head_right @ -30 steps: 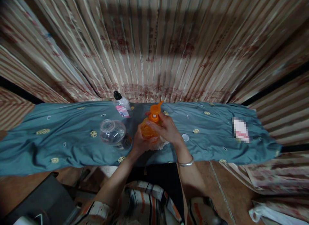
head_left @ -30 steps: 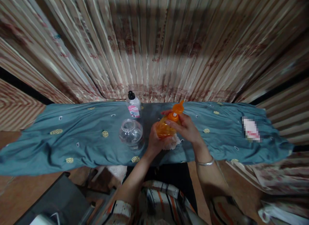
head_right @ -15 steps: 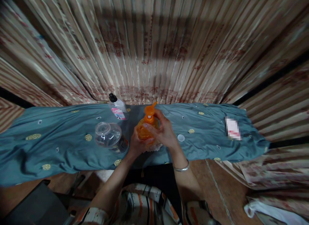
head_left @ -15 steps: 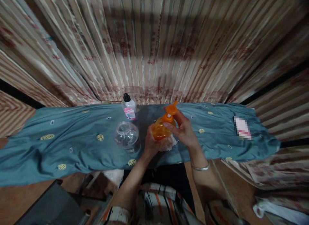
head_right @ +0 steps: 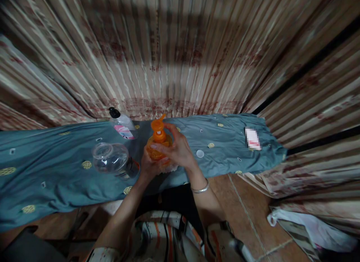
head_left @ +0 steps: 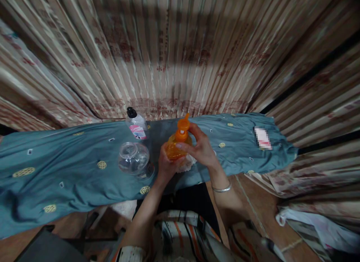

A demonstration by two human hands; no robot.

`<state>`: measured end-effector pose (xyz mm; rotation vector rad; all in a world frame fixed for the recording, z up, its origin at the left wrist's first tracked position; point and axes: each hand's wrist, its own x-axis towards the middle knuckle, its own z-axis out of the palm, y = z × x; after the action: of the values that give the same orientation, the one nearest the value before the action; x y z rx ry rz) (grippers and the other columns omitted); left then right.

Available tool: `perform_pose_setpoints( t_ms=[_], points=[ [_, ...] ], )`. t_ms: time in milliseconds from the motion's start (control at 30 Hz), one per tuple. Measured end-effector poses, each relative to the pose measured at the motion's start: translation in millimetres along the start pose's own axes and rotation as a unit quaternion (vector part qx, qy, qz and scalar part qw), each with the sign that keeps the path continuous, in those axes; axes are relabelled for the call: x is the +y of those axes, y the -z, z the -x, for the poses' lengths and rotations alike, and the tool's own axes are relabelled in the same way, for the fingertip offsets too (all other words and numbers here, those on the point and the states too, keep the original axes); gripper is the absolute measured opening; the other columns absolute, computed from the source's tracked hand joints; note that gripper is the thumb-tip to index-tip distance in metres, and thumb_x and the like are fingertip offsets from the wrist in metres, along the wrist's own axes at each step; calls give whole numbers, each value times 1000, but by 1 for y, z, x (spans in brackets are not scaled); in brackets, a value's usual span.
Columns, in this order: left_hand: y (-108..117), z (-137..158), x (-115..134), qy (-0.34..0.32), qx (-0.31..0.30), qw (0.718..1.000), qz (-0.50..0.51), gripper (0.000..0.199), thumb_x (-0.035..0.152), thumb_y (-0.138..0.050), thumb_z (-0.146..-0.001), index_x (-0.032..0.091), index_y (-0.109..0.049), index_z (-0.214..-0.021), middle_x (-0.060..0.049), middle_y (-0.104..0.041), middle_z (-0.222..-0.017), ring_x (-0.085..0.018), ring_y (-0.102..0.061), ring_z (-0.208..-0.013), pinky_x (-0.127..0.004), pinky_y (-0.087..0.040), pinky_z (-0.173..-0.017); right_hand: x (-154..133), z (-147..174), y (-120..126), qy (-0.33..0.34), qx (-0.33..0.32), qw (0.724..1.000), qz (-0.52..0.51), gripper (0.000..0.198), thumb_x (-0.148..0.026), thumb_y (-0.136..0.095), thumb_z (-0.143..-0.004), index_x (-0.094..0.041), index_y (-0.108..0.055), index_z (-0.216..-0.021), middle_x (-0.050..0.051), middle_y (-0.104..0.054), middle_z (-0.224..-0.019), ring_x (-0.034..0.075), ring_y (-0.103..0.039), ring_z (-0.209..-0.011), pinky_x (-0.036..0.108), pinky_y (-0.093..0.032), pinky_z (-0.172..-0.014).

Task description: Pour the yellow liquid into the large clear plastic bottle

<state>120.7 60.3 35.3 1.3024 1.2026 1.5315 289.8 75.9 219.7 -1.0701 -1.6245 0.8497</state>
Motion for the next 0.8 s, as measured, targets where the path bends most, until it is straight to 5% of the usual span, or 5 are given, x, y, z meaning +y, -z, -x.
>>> perform_pose_setpoints(
  t_ms=[133,367,500,600,800],
  points=[
    [2,0,-3,-12,1,1000,-7,80,71,-103,-102,22,-73,-158,-15,-78,-146,-32,-80,-123,-53,-77,-104,3,5,-8,6,73,996,51,71,-85,-111,-87,-31,-83,-123,14,-92,-155,44,-86,-153,64,-68,-139],
    [2,0,-5,-14,-3,1000,6,83,72,-103,-102,22,-72,-160,-16,-78,-149,-33,-81,-124,-53,-77,-105,8,3,1,25,-37,999,-5,61,-82,-108,-95,-36,-91,-133,11,-90,-165,46,-77,-170,69,-55,-154],
    [6,-1,-4,-9,0,1000,-5,83,73,-105,-99,22,-74,-156,-15,-80,-143,-31,-82,-119,-52,-77,-104,4,3,-6,4,23,999,32,69,-70,-122,-81,-37,-86,-130,11,-85,-174,49,-71,-177,70,-54,-156],
    [9,-2,-3,-12,-3,1000,-10,82,72,-107,-98,22,-75,-154,-15,-80,-145,-32,-82,-122,-54,-77,-106,0,5,-13,-1,57,997,50,60,-65,-118,-86,-34,-80,-122,14,-88,-170,49,-70,-179,73,-53,-156],
    [8,-1,-2,-7,-8,1000,-4,88,73,-106,-98,22,-71,-161,-17,-78,-150,-35,-81,-128,-58,-77,-111,-7,3,-3,5,-31,999,21,48,-72,-105,-103,-34,-90,-128,9,-92,-163,43,-82,-167,59,-65,-146]
  ],
)
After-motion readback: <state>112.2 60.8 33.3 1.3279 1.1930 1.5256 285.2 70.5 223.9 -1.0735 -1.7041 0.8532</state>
